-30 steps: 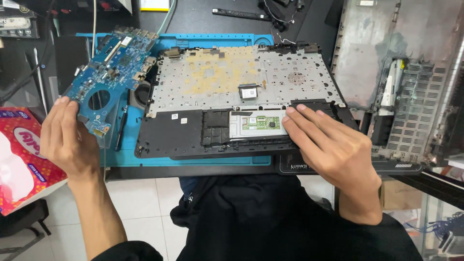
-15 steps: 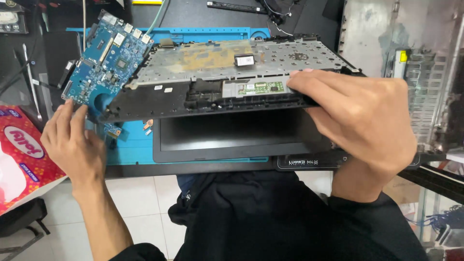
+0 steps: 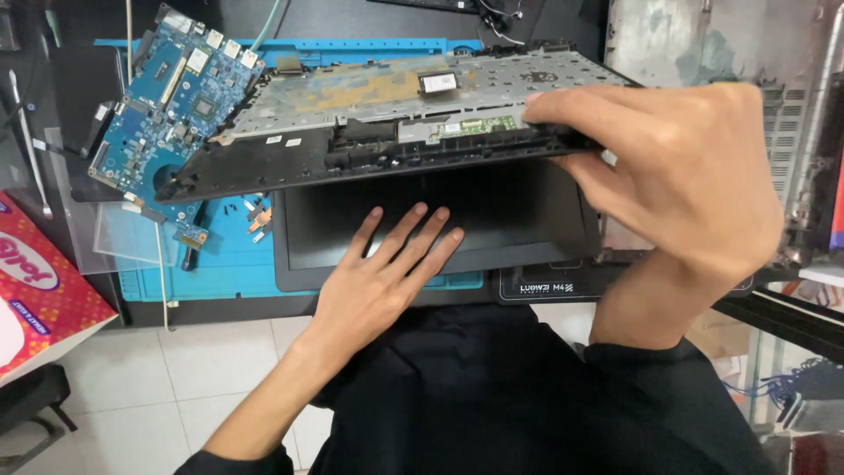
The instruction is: The person is disassembling a laptop on a repair bench, removing screws and disconnecting internal components like the motherboard.
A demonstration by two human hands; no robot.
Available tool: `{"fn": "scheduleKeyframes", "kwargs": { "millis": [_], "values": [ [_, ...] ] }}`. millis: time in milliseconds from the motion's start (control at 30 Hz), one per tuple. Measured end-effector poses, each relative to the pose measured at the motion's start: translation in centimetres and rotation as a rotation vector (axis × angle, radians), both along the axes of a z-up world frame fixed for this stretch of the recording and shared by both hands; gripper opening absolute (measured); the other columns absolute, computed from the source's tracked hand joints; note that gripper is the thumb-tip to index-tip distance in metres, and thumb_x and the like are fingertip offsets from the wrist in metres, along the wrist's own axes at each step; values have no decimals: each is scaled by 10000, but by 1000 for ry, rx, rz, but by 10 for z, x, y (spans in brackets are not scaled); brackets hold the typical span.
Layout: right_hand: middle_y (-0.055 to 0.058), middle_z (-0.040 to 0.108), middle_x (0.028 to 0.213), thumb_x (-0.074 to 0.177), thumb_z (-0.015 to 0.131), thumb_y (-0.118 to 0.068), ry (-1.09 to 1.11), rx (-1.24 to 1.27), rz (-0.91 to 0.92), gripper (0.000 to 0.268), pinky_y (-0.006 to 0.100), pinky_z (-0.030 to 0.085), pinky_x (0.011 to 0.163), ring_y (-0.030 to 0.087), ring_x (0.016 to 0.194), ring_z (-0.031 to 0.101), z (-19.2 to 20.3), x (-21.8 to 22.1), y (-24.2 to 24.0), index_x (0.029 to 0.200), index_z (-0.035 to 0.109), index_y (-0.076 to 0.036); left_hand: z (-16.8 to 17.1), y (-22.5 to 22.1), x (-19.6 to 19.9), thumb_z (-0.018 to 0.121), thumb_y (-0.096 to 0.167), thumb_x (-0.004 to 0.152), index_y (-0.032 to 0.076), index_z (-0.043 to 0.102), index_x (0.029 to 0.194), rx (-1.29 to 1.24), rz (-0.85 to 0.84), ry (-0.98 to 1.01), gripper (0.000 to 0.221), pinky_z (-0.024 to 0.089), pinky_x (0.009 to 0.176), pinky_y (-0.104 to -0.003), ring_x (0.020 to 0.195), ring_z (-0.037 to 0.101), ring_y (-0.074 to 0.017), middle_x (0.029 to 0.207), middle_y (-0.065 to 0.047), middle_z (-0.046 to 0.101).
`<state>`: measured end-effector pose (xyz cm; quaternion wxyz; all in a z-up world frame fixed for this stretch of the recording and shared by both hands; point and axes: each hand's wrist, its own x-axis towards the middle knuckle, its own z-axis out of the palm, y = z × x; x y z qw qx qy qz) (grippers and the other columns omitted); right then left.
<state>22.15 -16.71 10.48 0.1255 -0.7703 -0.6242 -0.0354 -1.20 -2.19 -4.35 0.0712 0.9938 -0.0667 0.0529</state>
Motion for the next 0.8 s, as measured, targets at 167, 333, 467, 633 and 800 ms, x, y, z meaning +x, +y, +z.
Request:
{"fn": "scheduleKeyframes", "kwargs": {
  "millis": [167,333,467,633,800],
  "values": [
    [64,766,971,755,778,-49,32,-32,-27,349,347,456,496,263,640,679,-1,2,1,1100,753,-95,-28,-5,-7,580,162,885,177,403,1588,-27,15,2,725,296,1212,-530,1496,403,-258,1627,-62,419],
    [75,754,896,766,769,-47,62,-37,-23,323,345,458,493,266,628,672,2,1,4,1086,754,-82,-48,-2,-12,577,146,879,200,396,1599,-31,29,10,744,273,1228,-528,1503,397,-248,1640,-42,410],
    [89,746,848,788,758,-53,77,-75,-55,321,336,462,505,244,629,681,2,9,5,1105,764,-100,-54,1,-12,577,135,892,194,399,1605,-51,29,-22,738,267,1239,-525,1511,389,-252,1644,-42,409],
    [81,748,813,822,754,-43,91,-149,-72,310,319,466,516,216,616,694,5,24,11,1127,766,-92,-52,1,-11,576,119,888,189,409,1600,-84,28,-18,735,265,1245,-521,1513,388,-250,1640,-36,413],
    [70,734,895,959,766,-60,136,-40,-19,206,309,494,653,191,765,683,-4,40,13,1161,734,-33,-53,0,-10,584,47,867,186,419,1595,-125,39,-8,759,266,1253,-521,1516,389,-243,1641,-33,414]
  ]
}}
